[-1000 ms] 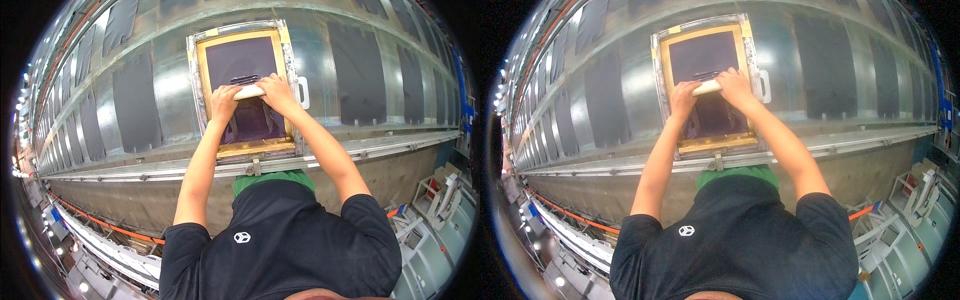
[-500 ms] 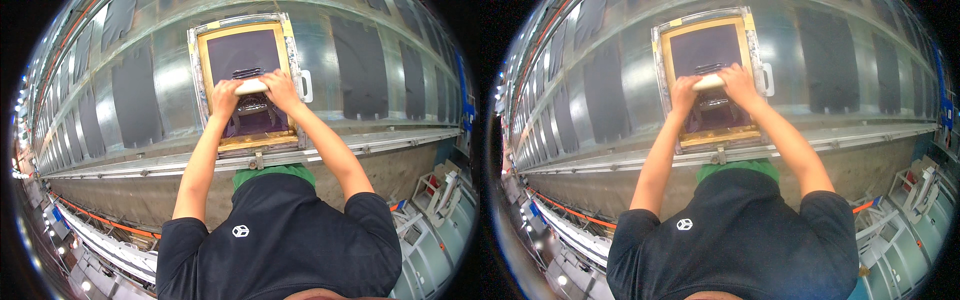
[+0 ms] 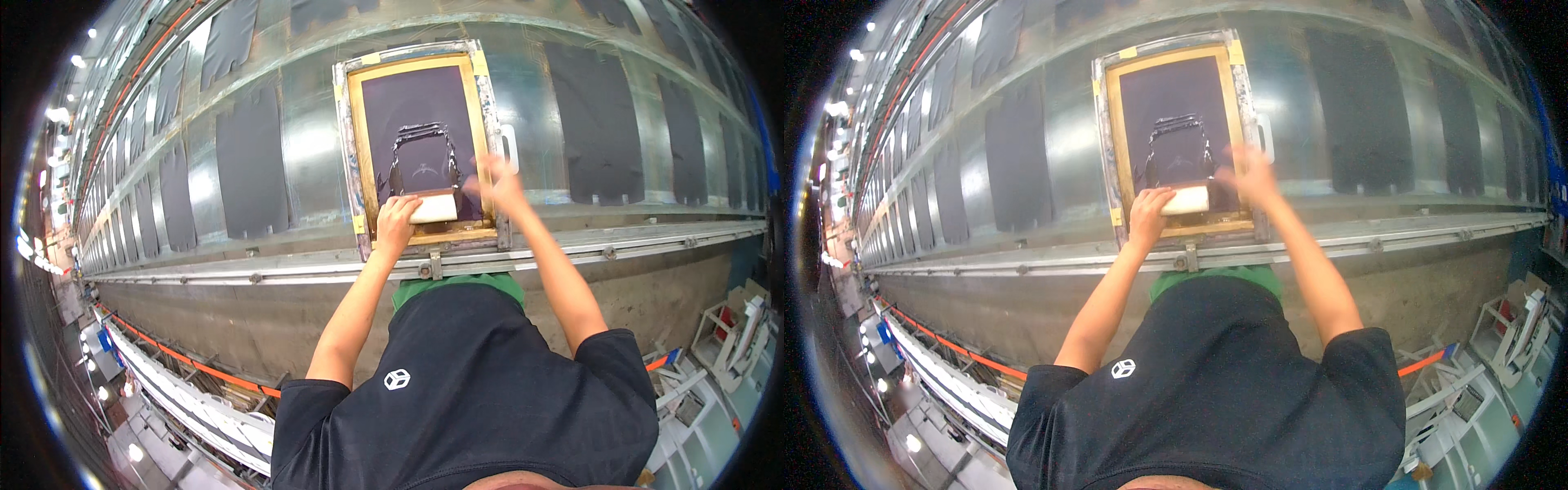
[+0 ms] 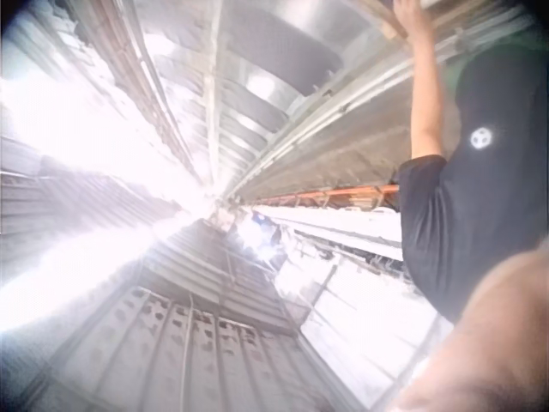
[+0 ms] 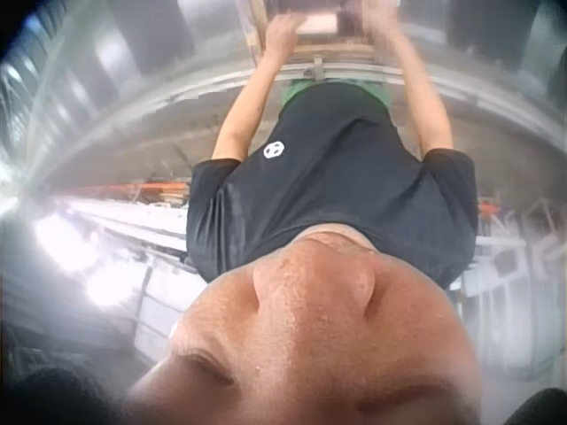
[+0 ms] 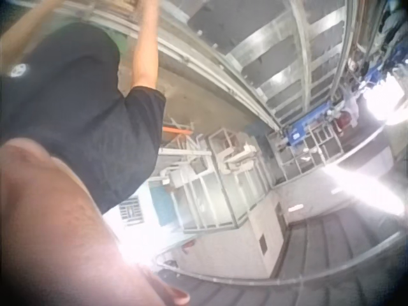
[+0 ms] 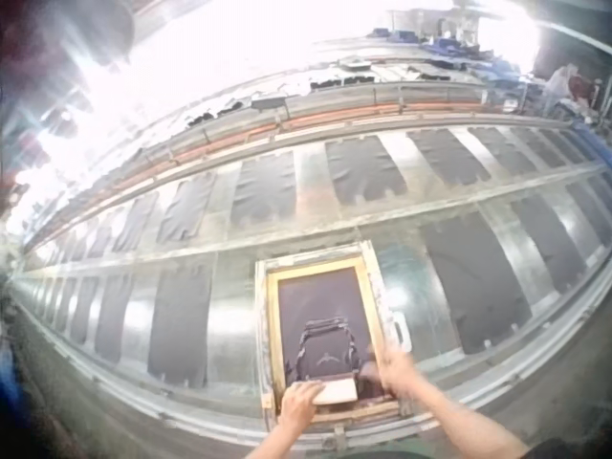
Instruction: The person uses a squeegee to spread purple ink across a screen printing frame mounted on a metal stand. They repeatedly pull the ink across the mesh in a consistent motion, ensuring even coverage of the design area. The person briefly lifts the frame to inspect the ink distribution before resuming the spreading process.
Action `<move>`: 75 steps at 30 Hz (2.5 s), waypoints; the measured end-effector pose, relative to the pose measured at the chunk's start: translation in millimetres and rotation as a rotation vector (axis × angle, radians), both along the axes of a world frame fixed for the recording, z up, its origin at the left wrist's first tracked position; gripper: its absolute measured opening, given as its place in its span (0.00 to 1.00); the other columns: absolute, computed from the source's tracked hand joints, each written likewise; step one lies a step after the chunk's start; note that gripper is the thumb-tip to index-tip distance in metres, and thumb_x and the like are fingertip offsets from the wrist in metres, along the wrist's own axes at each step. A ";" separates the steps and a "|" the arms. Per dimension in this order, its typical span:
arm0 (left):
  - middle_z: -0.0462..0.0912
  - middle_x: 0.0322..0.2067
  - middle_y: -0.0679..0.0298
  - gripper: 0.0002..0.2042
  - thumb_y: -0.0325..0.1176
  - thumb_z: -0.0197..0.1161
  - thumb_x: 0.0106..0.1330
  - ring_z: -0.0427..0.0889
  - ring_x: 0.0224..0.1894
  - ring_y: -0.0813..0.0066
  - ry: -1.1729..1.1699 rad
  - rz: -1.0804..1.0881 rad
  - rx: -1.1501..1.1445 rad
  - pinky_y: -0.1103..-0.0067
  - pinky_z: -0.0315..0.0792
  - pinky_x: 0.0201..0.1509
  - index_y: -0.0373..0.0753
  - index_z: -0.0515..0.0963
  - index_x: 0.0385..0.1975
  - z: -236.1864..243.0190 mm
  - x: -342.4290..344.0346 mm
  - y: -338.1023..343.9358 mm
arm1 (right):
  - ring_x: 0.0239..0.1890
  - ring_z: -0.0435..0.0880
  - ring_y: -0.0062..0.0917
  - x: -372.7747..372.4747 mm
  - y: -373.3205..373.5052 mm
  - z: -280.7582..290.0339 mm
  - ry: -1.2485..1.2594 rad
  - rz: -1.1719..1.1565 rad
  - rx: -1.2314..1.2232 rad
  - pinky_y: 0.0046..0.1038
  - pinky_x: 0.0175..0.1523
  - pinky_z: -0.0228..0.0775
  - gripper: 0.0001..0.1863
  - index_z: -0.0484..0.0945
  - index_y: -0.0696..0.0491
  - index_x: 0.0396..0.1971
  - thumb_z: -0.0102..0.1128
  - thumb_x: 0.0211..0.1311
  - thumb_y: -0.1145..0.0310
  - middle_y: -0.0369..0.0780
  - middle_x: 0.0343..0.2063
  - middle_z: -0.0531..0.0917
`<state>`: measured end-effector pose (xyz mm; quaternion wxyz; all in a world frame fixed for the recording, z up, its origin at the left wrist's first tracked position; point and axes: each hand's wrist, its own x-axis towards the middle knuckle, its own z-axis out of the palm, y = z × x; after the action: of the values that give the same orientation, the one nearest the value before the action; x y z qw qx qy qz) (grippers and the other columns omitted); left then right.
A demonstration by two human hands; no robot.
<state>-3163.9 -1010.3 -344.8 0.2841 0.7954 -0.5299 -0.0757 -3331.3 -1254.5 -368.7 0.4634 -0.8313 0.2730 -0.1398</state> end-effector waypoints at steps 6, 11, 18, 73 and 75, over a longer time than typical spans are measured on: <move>0.84 0.50 0.65 0.23 0.19 0.68 0.46 0.79 0.53 0.61 -0.024 -0.032 0.005 0.68 0.75 0.57 0.41 0.82 0.46 -1.6 -5.8 -4.6 | 0.45 0.82 0.38 28.8 -92.1 -43.7 0.001 -0.508 -0.025 0.37 0.53 0.72 0.18 0.82 0.49 0.51 0.64 0.67 0.56 0.46 0.44 0.86; 0.84 0.50 0.66 0.25 0.18 0.67 0.44 0.79 0.54 0.61 0.031 0.084 -0.124 0.67 0.75 0.58 0.42 0.82 0.47 -4.9 -22.2 16.3 | 0.35 0.84 0.34 47.7 -88.2 -13.1 -0.013 -0.557 -0.099 0.34 0.46 0.74 0.13 0.85 0.48 0.47 0.60 0.70 0.59 0.45 0.33 0.87; 0.84 0.49 0.66 0.24 0.17 0.66 0.44 0.80 0.54 0.62 0.016 0.164 -0.155 0.68 0.74 0.55 0.42 0.83 0.45 7.5 42.1 88.8 | 0.27 0.79 0.30 136.7 -1.4 23.7 -0.035 -0.566 -0.096 0.34 0.39 0.71 0.12 0.85 0.48 0.45 0.60 0.70 0.58 0.41 0.24 0.83; 0.89 0.37 0.68 0.13 0.22 0.66 0.53 0.85 0.40 0.65 -0.082 0.122 -0.115 0.70 0.78 0.46 0.46 0.87 0.37 -6.6 421.6 238.3 | 0.52 0.77 0.38 437.2 314.8 34.7 0.094 0.161 -0.476 0.37 0.60 0.71 0.23 0.84 0.54 0.48 0.71 0.47 0.75 0.40 0.50 0.85; 0.89 0.37 0.67 0.12 0.22 0.66 0.54 0.84 0.38 0.64 -0.077 0.137 -0.084 0.70 0.78 0.46 0.45 0.88 0.36 -11.3 419.6 233.5 | 0.51 0.77 0.39 426.6 321.3 26.2 0.087 0.154 -0.435 0.37 0.59 0.71 0.23 0.84 0.54 0.48 0.71 0.47 0.75 0.41 0.49 0.85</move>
<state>-2744.3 -776.8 -356.1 0.3014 0.8194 -0.4876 -0.0033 -2904.7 -933.2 -342.4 0.2705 -0.9353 0.1918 -0.1235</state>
